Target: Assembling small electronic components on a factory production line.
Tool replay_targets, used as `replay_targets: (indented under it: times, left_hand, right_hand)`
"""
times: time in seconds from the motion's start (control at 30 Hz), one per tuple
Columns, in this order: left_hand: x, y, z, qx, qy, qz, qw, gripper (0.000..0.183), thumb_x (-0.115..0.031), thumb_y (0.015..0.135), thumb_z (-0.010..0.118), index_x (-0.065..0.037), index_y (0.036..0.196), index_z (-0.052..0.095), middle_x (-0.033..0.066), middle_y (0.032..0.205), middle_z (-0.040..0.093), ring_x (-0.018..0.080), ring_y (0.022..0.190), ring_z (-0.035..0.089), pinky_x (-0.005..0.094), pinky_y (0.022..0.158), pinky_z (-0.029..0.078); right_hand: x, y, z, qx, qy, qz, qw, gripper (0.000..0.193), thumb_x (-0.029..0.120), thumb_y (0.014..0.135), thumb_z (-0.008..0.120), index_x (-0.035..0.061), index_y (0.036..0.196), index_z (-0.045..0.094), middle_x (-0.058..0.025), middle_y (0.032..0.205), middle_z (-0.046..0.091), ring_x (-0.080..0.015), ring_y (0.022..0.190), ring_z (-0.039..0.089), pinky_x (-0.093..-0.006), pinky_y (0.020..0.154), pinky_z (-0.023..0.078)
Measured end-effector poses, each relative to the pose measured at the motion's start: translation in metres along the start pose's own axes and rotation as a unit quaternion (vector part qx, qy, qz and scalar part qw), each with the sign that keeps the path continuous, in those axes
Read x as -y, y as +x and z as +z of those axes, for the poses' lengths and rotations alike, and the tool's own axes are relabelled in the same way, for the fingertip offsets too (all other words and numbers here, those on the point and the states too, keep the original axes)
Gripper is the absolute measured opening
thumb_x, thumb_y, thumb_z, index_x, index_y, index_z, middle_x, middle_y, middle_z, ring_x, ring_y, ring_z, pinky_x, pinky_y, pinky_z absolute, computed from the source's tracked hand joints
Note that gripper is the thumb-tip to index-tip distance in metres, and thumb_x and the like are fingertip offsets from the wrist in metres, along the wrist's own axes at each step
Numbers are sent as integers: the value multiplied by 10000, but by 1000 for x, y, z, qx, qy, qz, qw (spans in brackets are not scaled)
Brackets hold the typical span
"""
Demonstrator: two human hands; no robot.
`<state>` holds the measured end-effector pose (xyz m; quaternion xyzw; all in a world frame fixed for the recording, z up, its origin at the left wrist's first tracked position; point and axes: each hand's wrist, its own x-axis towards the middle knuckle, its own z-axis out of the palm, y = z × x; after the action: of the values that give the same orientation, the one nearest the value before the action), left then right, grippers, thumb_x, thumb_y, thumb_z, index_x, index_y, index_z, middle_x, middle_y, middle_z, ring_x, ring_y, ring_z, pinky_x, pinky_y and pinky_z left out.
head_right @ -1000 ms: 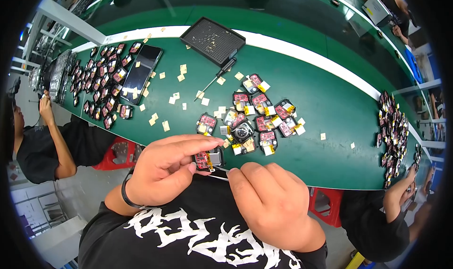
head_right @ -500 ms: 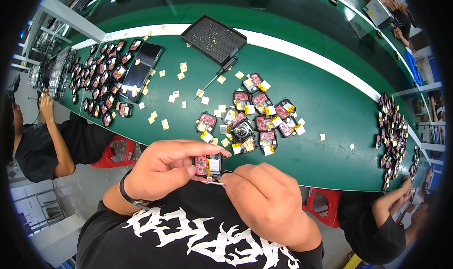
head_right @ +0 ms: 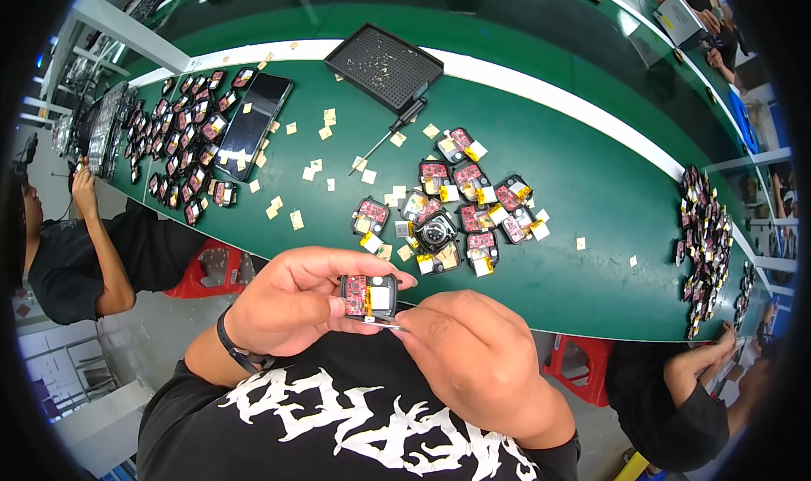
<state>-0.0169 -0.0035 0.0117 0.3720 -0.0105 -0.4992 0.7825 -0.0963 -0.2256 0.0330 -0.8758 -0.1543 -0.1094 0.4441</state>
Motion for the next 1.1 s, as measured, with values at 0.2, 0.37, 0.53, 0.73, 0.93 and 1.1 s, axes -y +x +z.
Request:
replay_targets:
  times: [0.2,0.37,0.53,0.73,0.93,1.1]
  left_hand:
    - [2,-3,-1,-2,-58,-12,998,474,20,991,545,57,1455,457,287,1496,473,318,1314,585,402,1052,563]
    - [1,-4,0,7,-79,-15,997,488,25,985,554,54,1461,449,296,1519,439,321,1322,578,397,1059,558]
    - [3,-5,-2,14,-88,-16,996,505,11,982,571,50,1468,439,308,1533,412,324,1327,572,390,1065,552]
    - [4,-5,-1,14,-86,-14,996,525,3,973,584,40,1476,437,313,1539,403,317,1330,570,395,1080,534]
    - [8,-4,-2,8,-90,-7,996,516,-19,985,568,42,1478,430,319,1542,395,314,1312,586,385,1076,535]
    - [13,-6,-6,-28,-104,-16,994,426,8,983,541,79,1402,513,306,1393,564,309,1173,671,408,1008,569]
  right_hand:
    - [0,0,1,-5,8,14,1000,273,-39,707,830,-10,948,705,-127,865,670,-284,701,670,-375,594,547]
    - [1,-1,1,-8,13,10,1000,268,-42,711,830,-15,945,703,-126,866,670,-277,699,669,-370,589,545]
    - [0,0,2,-14,14,-9,1000,276,-51,704,831,-17,945,702,-122,858,667,-267,688,664,-363,578,540]
    - [-1,-2,3,-18,10,-8,1000,275,-49,708,830,-23,947,698,-122,848,661,-261,686,660,-356,568,537]
    - [1,-1,6,-19,-5,-13,1000,269,-40,717,827,-20,951,695,-116,851,654,-256,698,656,-358,575,542]
    - [5,3,2,6,3,-24,1000,244,-25,732,812,-15,942,687,-100,850,631,-249,713,652,-356,597,542]
